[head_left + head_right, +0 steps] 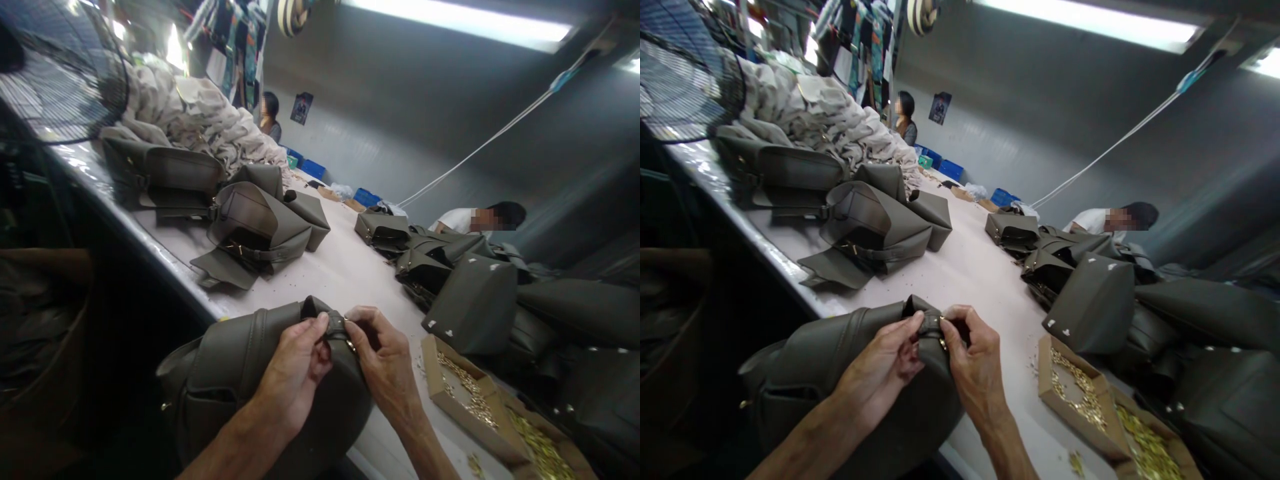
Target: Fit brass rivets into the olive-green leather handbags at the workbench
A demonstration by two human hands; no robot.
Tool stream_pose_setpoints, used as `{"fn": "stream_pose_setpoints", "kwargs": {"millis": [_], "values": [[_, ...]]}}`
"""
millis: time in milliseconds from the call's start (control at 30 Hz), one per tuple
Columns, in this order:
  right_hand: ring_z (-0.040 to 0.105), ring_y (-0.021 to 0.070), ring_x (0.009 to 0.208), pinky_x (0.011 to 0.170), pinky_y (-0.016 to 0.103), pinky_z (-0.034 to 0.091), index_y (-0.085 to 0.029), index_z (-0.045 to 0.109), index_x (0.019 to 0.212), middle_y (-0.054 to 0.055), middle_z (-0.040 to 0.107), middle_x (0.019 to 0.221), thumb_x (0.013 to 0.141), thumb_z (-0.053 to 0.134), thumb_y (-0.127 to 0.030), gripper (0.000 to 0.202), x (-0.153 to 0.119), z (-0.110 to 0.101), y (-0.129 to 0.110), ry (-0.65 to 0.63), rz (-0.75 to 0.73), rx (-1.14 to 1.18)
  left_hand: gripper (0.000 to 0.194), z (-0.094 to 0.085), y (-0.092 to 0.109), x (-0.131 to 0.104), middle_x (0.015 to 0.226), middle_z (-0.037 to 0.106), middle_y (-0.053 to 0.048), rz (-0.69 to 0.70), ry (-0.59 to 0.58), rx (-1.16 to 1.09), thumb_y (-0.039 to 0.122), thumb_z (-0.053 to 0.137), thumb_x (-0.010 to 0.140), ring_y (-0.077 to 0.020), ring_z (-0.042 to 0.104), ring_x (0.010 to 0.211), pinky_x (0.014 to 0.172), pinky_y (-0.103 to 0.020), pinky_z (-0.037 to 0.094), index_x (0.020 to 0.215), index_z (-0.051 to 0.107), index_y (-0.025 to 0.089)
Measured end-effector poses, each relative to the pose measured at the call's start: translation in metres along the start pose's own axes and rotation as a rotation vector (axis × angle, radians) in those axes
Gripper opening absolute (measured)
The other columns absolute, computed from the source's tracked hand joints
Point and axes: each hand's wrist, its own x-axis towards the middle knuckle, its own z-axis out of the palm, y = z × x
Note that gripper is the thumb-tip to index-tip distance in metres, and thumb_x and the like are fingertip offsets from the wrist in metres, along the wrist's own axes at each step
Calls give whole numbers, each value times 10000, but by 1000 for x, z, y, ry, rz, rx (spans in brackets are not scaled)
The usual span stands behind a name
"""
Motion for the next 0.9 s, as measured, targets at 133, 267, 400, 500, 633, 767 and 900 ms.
{"fn": "stream_pose_setpoints", "kwargs": {"millis": [133, 267, 400, 500, 633, 767, 900], "values": [[585, 127, 657, 598, 203, 454, -160, 607, 801, 8, 629, 722, 843, 587, -266, 116, 7, -3, 2, -38, 6, 61, 378, 2, -1, 5, 597, 520, 29, 4, 34, -83, 347, 835, 571, -41, 447, 489, 467, -142, 375, 724, 578, 116], [600, 121, 663, 607, 193, 465, -156, 626, 797, 11, 648, 734, 831, 607, -260, 111, 17, -6, 3, -108, -8, 71, 351, 1, -1, 8, 629, 543, 14, 14, 24, -90, 337, 817, 605, -49, 476, 513, 483, -147, 392, 728, 582, 107], [598, 117, 655, 610, 190, 464, -151, 637, 794, 10, 650, 721, 830, 603, -242, 103, 23, -8, 2, -181, -51, 38, 341, 0, 0, 9, 624, 536, 12, 16, 10, -72, 344, 798, 632, -40, 446, 500, 476, -144, 365, 734, 584, 99], [592, 124, 661, 611, 201, 459, -148, 640, 797, 17, 650, 724, 830, 591, -228, 100, 27, -13, -1, -255, -55, 0, 347, 0, 0, 8, 595, 508, 26, 24, -3, -82, 347, 803, 626, -35, 423, 483, 466, -144, 346, 718, 575, 102], [566, 124, 622, 572, 211, 430, -152, 636, 799, 11, 633, 698, 830, 574, -215, 93, 34, -21, -7, -365, -49, -89, 344, 0, 1, 7, 596, 499, 29, 33, -16, -63, 357, 788, 643, -39, 419, 484, 470, -154, 341, 715, 561, 110], [521, 101, 594, 570, 204, 384, -158, 597, 748, -9, 586, 661, 843, 536, -177, 114, 47, -29, -21, -504, -172, -239, 335, 0, 2, 7, 586, 489, 30, 24, -37, -9, 381, 760, 671, -41, 390, 477, 465, -163, 308, 724, 561, 116], [426, 80, 545, 540, 194, 316, -155, 543, 676, -35, 504, 589, 838, 511, -140, 165, 63, -32, -35, -697, -290, -388, 339, -1, 3, 5, 591, 494, 34, 15, -31, -16, 373, 780, 643, -41, 420, 492, 477, -157, 308, 711, 560, 124]]}}
